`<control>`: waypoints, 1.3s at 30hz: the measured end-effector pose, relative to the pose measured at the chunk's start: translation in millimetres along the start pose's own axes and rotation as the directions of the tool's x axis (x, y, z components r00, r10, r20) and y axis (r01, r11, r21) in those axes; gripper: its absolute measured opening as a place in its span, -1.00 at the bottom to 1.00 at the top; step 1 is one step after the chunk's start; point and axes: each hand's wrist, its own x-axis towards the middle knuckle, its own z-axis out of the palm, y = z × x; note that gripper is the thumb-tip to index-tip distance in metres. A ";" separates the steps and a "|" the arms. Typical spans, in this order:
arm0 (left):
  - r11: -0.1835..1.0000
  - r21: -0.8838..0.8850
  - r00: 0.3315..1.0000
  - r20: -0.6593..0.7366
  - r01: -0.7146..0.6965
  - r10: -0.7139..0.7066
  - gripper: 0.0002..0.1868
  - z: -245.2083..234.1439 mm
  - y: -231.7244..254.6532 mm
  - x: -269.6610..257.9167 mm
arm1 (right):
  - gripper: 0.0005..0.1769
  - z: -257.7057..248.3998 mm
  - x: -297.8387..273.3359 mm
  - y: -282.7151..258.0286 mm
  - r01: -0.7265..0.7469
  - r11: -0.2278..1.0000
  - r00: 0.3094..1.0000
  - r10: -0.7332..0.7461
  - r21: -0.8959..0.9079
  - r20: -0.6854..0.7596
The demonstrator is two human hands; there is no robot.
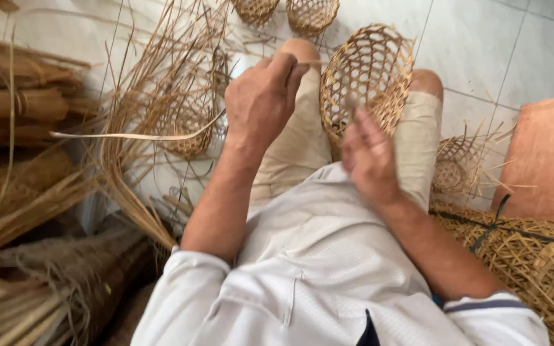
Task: Weaving a basket by trimming and interlacing thin wooden strips.
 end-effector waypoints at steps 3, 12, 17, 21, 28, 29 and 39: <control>0.986 -0.001 0.985 0.026 -0.168 0.168 -0.76 -3.5 -30.5 13.1 | -0.50 -21.7 8.7 -14.5 0.034 0.984 0.996 -0.018 -0.176 0.088; 0.937 0.084 0.899 0.322 -0.338 0.296 -0.66 -57.6 -109.1 -18.2 | -0.52 -132.9 18.1 -82.9 0.219 0.538 0.916 0.174 -0.814 0.362; 0.925 0.053 0.839 0.443 -0.376 0.315 -0.80 -49.6 -129.8 -32.3 | -0.60 -146.0 28.4 -105.0 0.156 0.506 0.961 0.122 -0.848 0.250; 0.963 0.194 0.962 0.232 -0.188 0.141 -0.76 -37.6 -151.8 -26.7 | -0.58 -109.2 19.3 -100.8 0.034 0.615 0.905 0.315 -0.788 0.285; 0.957 -0.281 0.987 -0.120 0.066 -0.104 -0.72 25.2 -157.0 19.3 | -0.44 -28.7 -19.6 -39.3 0.451 0.709 0.622 0.186 -0.542 0.761; 0.957 -0.281 0.987 -0.119 0.071 -0.108 -0.72 24.8 -169.6 14.0 | -0.44 -49.3 -16.2 -46.1 0.450 0.711 0.619 0.188 -0.541 0.762; 0.998 0.049 0.995 0.091 0.046 -0.051 -0.60 -1.4 -254.2 -26.8 | -0.61 -92.2 -4.7 -83.6 0.252 0.642 0.912 0.094 -0.725 0.400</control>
